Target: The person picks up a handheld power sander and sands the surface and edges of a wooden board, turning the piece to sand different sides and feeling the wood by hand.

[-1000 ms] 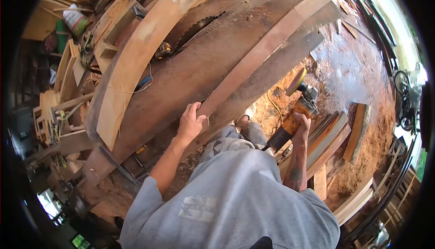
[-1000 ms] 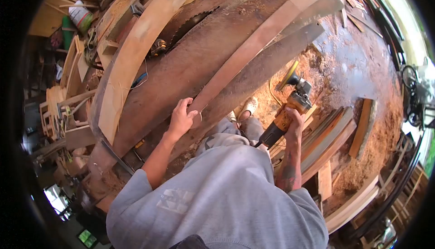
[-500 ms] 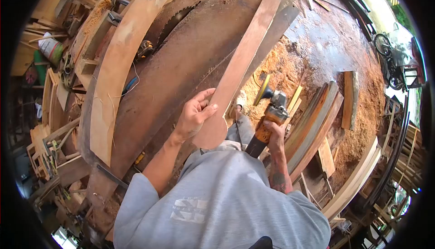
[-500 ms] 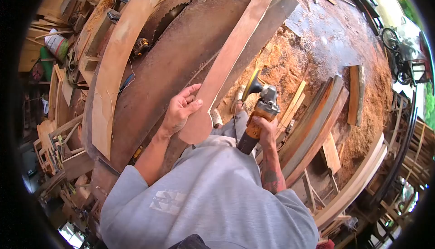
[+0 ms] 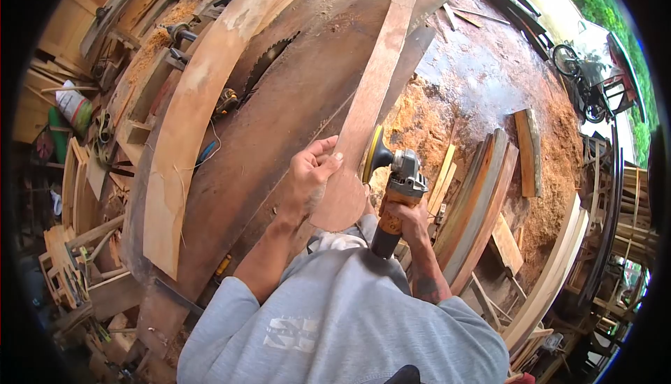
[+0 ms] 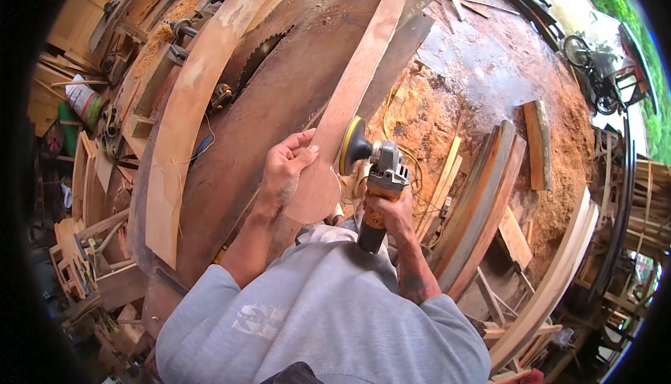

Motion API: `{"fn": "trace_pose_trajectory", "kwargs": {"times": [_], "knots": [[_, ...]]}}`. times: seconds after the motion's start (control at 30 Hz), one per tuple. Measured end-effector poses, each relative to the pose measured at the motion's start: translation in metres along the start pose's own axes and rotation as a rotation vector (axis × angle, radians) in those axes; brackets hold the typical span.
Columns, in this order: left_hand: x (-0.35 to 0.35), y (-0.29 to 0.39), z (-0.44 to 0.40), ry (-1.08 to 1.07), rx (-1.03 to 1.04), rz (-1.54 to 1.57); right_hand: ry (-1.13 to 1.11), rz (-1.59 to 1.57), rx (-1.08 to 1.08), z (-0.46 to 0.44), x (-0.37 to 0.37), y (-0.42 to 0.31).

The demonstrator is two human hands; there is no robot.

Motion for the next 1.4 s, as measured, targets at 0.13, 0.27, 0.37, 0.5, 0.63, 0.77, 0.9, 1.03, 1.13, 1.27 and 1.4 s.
{"fn": "trace_pose_trajectory", "kwargs": {"times": [0.13, 0.27, 0.37, 0.5, 0.63, 0.77, 0.9, 1.03, 1.13, 1.27, 1.4], "knots": [[-0.003, -0.009, -0.004, 0.014, -0.018, -0.013, -0.023, 0.007, 0.008, -0.004, 0.001, 0.001], [-0.002, -0.012, -0.007, -0.009, 0.021, 0.023, -0.035, 0.005, 0.005, -0.004, 0.0, 0.002], [-0.001, -0.009, -0.006, 0.001, -0.006, 0.072, -0.045, 0.035, -0.008, -0.003, 0.001, 0.002], [-0.006, -0.019, -0.011, -0.013, 0.0, 0.045, -0.045, 0.07, -0.018, -0.007, -0.003, 0.007], [-0.002, -0.012, -0.007, -0.022, -0.031, 0.125, -0.063, 0.055, -0.045, -0.008, -0.001, 0.005], [-0.003, -0.019, -0.011, -0.032, -0.005, 0.111, -0.065, 0.069, -0.02, -0.007, -0.001, 0.003], [-0.002, -0.016, -0.011, -0.03, -0.017, 0.112, -0.062, 0.074, -0.022, -0.007, 0.001, 0.001], [0.001, -0.01, -0.007, -0.019, -0.026, 0.097, -0.031, 0.064, -0.025, -0.008, -0.002, 0.006], [0.002, -0.007, -0.006, -0.024, -0.027, 0.102, -0.04, 0.124, -0.072, -0.009, -0.002, 0.006], [0.0, -0.012, -0.008, -0.029, -0.015, 0.091, -0.027, 0.124, -0.064, -0.007, 0.001, 0.002], [0.002, -0.007, -0.005, -0.029, -0.011, 0.049, -0.016, 0.073, -0.031, -0.01, -0.002, 0.004]]}}
Point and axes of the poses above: each hand's wrist, its own z-axis away from the middle knuckle, its own x-axis out of the palm, y = z × x, the point moved 1 cm from there along -z, towards the middle knuckle, and after that the axes turned 9 degrees about -z, right-handed, at the moved point
